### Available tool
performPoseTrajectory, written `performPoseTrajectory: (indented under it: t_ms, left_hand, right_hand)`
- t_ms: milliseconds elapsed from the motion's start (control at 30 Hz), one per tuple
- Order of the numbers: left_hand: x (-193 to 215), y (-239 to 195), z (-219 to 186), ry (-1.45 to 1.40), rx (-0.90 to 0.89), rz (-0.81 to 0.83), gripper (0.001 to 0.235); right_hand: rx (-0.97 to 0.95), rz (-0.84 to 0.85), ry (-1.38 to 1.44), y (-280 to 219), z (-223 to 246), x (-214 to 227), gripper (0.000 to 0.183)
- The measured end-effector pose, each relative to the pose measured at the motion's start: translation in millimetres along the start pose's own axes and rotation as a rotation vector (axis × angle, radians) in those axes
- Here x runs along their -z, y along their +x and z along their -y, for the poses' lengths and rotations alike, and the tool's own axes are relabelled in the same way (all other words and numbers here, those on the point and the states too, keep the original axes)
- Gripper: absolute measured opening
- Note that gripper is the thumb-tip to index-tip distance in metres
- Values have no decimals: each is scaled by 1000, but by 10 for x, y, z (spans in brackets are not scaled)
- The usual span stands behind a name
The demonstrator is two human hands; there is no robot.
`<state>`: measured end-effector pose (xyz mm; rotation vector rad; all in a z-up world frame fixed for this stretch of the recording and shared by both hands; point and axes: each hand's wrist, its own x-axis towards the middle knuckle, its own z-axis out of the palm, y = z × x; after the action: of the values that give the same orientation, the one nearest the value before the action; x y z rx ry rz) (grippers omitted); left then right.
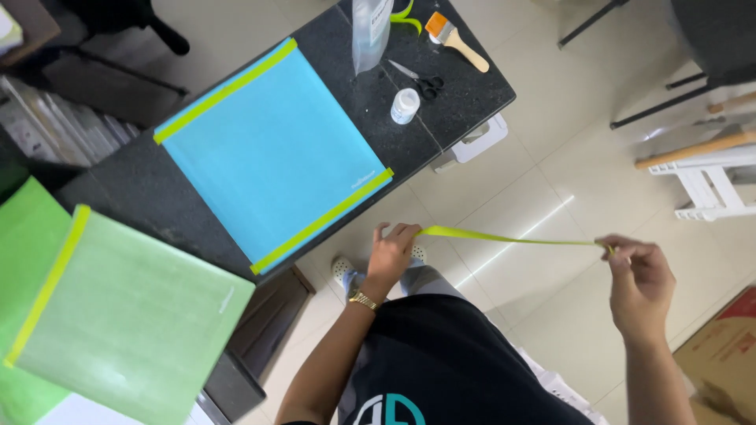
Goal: Applying yellow adhesive tape to the edges of green and blue cutting mats.
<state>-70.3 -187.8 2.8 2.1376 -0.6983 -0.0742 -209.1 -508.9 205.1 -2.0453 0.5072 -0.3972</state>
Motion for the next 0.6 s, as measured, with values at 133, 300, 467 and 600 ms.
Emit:
performPoseTrajectory:
  t_ms: [133,300,467,600]
  left_hand:
    - [157,-190,-191,80,114,-84,22]
    - [358,-708,-476,-48,337,-199,22]
    - [456,-1553,-637,-141,526,-495,25]
    - [588,-2198,-684,-260,856,-695,27]
  right_hand:
    - [96,89,123,547,-121,-196,10]
    - [89,202,138,1018,-313,-663,13]
    - [-24,505,336,1090,-47,-1465,33]
    - [56,629,202,826,307,-2009,42]
